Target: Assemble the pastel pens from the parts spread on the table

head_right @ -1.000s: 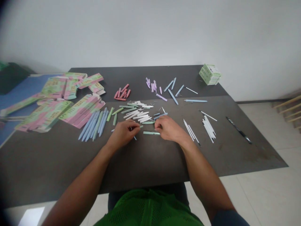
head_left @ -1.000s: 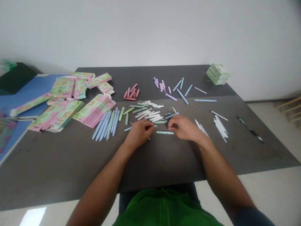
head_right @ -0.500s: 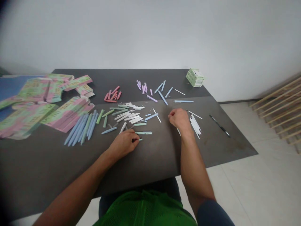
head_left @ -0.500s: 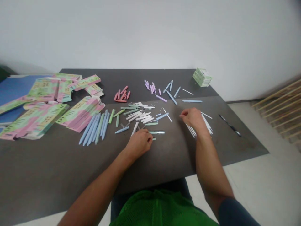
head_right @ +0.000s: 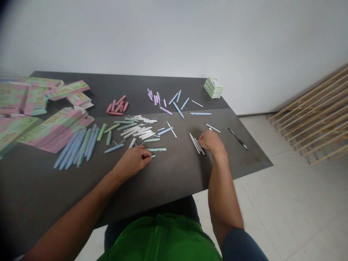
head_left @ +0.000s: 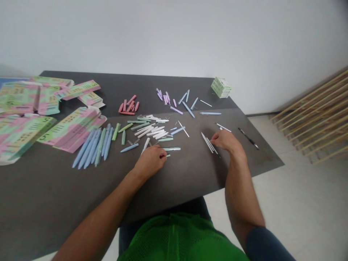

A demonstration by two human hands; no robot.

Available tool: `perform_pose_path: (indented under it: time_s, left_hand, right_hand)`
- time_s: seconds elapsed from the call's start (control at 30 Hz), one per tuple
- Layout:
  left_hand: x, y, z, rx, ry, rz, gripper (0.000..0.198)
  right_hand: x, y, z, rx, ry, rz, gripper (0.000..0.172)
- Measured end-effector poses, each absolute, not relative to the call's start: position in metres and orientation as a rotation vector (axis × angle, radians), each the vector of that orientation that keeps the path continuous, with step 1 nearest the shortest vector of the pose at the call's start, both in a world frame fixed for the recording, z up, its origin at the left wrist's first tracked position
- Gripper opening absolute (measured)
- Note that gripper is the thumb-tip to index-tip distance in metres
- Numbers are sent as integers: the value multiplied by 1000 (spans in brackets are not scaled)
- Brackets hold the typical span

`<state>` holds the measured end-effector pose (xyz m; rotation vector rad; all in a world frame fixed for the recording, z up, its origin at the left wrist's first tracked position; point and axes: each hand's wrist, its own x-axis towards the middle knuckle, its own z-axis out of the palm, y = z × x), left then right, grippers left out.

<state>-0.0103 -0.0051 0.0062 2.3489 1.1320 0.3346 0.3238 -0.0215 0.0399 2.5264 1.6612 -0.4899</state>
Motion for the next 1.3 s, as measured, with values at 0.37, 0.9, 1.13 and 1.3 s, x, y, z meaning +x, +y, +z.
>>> perform_pose_path:
  time_s: [0.37, 0.9, 1.13, 1.3]
  left_hand:
    - [-10, -9, 7, 2359, 1176, 310, 17]
    - [-21, -9, 29, 2253, 1242, 601, 24]
    - [-34, 1, 30, 2165, 1317, 747, 22]
    - [-35, 4, 24, 2111, 1348, 825, 21]
  right_hand:
    - [319, -25, 37, 2440, 1642, -552, 12]
    - [315, -16, 39, 2240, 1581, -630, 15]
    - [312, -18, 57, 2297, 1625, -564, 13]
    - [278, -11, 75, 2393, 1946, -713, 13]
